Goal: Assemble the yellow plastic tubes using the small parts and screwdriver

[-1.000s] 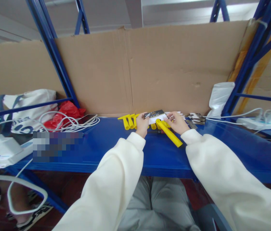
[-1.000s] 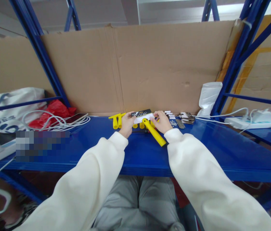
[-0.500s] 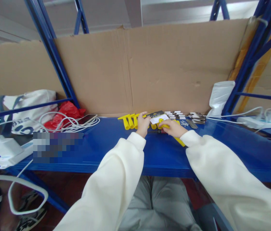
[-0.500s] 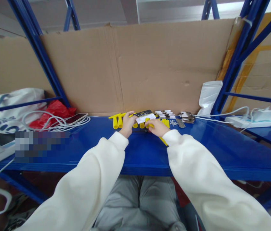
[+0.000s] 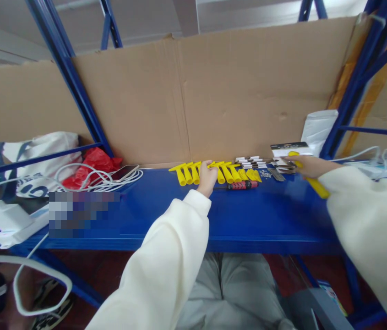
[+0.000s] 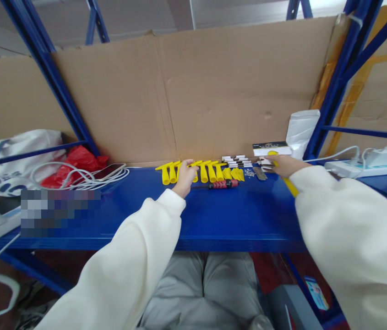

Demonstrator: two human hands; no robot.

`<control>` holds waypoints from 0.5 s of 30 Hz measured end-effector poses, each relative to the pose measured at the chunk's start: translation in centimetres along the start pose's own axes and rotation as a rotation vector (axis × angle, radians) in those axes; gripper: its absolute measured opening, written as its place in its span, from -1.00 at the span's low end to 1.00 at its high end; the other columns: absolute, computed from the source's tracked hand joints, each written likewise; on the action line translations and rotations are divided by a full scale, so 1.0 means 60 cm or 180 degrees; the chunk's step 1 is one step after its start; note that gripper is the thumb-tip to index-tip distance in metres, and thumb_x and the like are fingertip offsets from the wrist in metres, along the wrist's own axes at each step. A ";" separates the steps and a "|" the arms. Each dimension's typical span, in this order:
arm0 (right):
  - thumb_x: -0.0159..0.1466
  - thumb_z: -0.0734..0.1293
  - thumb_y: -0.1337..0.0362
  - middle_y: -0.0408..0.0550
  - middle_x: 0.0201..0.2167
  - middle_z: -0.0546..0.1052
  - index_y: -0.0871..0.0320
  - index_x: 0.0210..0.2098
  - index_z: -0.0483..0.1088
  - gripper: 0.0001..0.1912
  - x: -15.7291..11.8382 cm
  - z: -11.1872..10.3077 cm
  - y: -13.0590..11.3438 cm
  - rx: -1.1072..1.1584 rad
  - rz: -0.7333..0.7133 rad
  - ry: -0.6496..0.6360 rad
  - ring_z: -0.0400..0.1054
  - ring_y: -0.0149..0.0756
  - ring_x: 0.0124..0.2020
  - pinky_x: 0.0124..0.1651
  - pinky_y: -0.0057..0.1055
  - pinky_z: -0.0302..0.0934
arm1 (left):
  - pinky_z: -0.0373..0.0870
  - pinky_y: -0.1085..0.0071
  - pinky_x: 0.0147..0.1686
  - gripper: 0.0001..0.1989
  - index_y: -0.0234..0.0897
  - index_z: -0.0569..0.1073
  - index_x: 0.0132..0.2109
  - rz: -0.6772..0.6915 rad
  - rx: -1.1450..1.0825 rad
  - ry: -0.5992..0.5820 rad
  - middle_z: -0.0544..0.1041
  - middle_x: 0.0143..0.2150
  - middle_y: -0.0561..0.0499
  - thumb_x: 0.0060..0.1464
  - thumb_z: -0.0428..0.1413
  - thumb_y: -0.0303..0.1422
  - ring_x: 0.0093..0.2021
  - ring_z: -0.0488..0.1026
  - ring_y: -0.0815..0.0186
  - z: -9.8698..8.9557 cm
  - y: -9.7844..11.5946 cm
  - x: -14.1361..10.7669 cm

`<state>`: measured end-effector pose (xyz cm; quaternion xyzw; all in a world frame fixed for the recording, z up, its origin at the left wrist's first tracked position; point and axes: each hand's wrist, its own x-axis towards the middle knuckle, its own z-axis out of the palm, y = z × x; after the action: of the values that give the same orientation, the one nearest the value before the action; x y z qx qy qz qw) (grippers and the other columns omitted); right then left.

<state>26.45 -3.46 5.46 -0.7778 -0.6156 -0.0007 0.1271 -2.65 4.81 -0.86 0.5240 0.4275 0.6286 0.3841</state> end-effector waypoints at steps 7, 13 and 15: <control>0.14 0.22 0.65 0.01 -0.72 0.40 0.31 -0.29 0.56 -0.68 -0.007 -0.046 0.145 0.0300 0.1539 -0.0322 0.25 -0.30 -0.74 -0.47 -0.31 0.22 | 0.36 0.34 -0.08 -0.71 -0.26 0.41 -0.20 -0.0078 0.0115 0.0040 0.51 -0.10 -0.10 -0.13 0.10 -0.60 -0.18 0.45 0.26 0.007 0.008 -0.013; 0.04 0.19 0.71 -0.17 -0.85 0.19 0.14 -0.70 0.32 -0.61 -0.012 -0.005 0.197 0.1041 0.1883 -0.0039 0.12 -0.42 -0.80 -0.58 -0.37 0.10 | 0.37 0.34 -0.09 -0.69 -0.25 0.42 -0.19 -0.0143 0.0106 0.0032 0.51 -0.10 -0.10 -0.15 0.10 -0.60 -0.13 0.45 0.23 0.007 0.008 -0.014; 0.00 0.21 0.70 -0.17 -0.84 0.20 0.16 -0.66 0.36 -0.66 -0.002 0.014 0.211 0.0856 0.1525 0.0181 0.15 -0.39 -0.80 -0.60 -0.39 0.09 | 0.36 0.33 -0.07 -0.69 -0.26 0.42 -0.20 -0.0159 0.0102 0.0004 0.50 -0.06 -0.12 -0.16 0.11 -0.60 -0.11 0.45 0.22 0.007 0.007 -0.014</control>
<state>38.44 -6.07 2.14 -0.8770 -0.4047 0.0893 0.2431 -2.12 3.92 -0.69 0.5188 0.4507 0.6123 0.3910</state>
